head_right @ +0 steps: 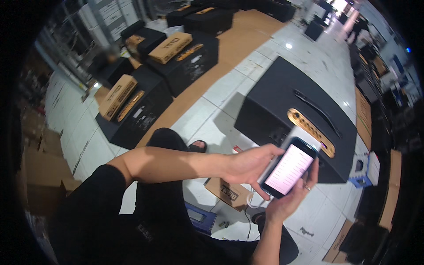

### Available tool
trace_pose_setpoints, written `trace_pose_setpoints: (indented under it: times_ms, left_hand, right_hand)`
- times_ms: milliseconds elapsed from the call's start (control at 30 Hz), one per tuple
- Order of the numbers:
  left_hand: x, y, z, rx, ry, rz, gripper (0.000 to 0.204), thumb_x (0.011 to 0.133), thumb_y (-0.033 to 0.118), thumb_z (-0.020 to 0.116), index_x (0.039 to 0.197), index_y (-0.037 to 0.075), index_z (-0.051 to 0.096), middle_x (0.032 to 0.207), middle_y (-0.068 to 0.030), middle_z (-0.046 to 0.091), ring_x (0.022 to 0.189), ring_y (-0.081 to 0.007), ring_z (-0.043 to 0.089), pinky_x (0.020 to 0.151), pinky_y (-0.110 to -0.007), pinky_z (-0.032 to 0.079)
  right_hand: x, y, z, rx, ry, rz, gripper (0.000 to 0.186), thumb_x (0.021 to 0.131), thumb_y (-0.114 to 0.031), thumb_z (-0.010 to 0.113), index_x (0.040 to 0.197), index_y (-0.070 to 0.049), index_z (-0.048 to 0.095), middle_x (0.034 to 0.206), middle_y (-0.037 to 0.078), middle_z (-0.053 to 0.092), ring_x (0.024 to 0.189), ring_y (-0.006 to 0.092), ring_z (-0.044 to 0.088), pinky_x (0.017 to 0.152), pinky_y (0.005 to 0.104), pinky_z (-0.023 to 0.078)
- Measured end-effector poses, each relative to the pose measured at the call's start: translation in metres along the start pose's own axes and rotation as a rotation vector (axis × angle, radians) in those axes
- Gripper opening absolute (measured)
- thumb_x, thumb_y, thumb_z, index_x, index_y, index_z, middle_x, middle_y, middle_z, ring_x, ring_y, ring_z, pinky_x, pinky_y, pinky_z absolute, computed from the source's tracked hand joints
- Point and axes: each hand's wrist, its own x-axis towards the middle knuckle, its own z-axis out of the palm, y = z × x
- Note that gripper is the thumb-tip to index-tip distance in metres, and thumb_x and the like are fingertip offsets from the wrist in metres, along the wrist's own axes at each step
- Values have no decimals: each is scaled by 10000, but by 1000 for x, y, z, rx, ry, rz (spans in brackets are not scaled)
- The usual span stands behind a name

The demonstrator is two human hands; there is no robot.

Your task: The person tests a microphone by connecting it to a speaker, adjusting the speaker's knobs, and speaking into the microphone. They then place the microphone into a box and adjust the speaker again.

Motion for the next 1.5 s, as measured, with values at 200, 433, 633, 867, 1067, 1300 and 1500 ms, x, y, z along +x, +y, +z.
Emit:
trace_pose_setpoints:
  times_ms: [200, 433, 633, 867, 1067, 1300, 1500]
  left_hand:
    - [-3, 1, 0, 13, -26, 12, 669, 1045, 523, 193, 1542, 144, 432, 1457, -173, 564, 1357, -382, 553, 1030, -683, 480]
    - [-6, 4, 2, 35, -24, 8, 702, 1048, 555, 229, 1546, 97, 414, 1473, -183, 549, 1358, -367, 554, 1038, -661, 490]
    - [-4, 6, 1, -32, 64, 14, 730, 1042, 605, 356, 1566, 98, 379, 1514, -175, 502, 1389, -356, 521, 1029, -723, 460]
    - [8, 2, 4, 92, 120, -17, 779, 1055, 563, 168, 1621, 28, 204, 1547, -211, 448, 1428, -376, 484, 1037, -686, 506]
    - [6, 6, 4, 100, 105, -31, 771, 1056, 551, 164, 1622, 29, 200, 1533, -213, 463, 1397, -364, 524, 1022, -653, 539]
    - [7, 6, 4, 139, 126, -20, 782, 1052, 559, 166, 1611, 15, 226, 1503, -215, 495, 1374, -350, 551, 994, -624, 572]
    - [7, 6, 10, 148, 158, -23, 777, 1052, 556, 166, 1603, 16, 256, 1491, -214, 511, 1351, -347, 573, 983, -604, 587]
  right_hand:
    - [-5, -2, 7, -103, 23, -37, 635, 1010, -331, 459, 1568, -62, 323, 1582, 167, 389, 1456, 286, 431, 1200, 446, 362]
    - [-5, -2, 6, -82, 23, -18, 659, 1003, -347, 482, 1575, -71, 306, 1585, 175, 389, 1454, 296, 436, 1197, 447, 379]
    - [4, -1, -5, -184, -18, -78, 725, 954, -296, 538, 1569, 17, 313, 1551, 197, 422, 1442, 293, 418, 1205, 428, 312]
    - [2, 1, -15, -96, -73, 25, 687, 971, -285, 499, 1593, -87, 287, 1550, 166, 391, 1454, 266, 413, 1201, 416, 349]
    - [-1, 0, -11, -116, -59, 33, 682, 972, -277, 493, 1594, -90, 284, 1565, 166, 372, 1458, 266, 410, 1208, 420, 343]
    - [0, 0, -11, -100, -64, 30, 686, 968, -262, 496, 1595, -87, 280, 1575, 167, 364, 1462, 266, 409, 1214, 420, 337]
    - [-1, -1, -14, -104, -60, 43, 679, 967, -248, 491, 1592, -84, 283, 1588, 163, 354, 1474, 268, 395, 1220, 427, 327]
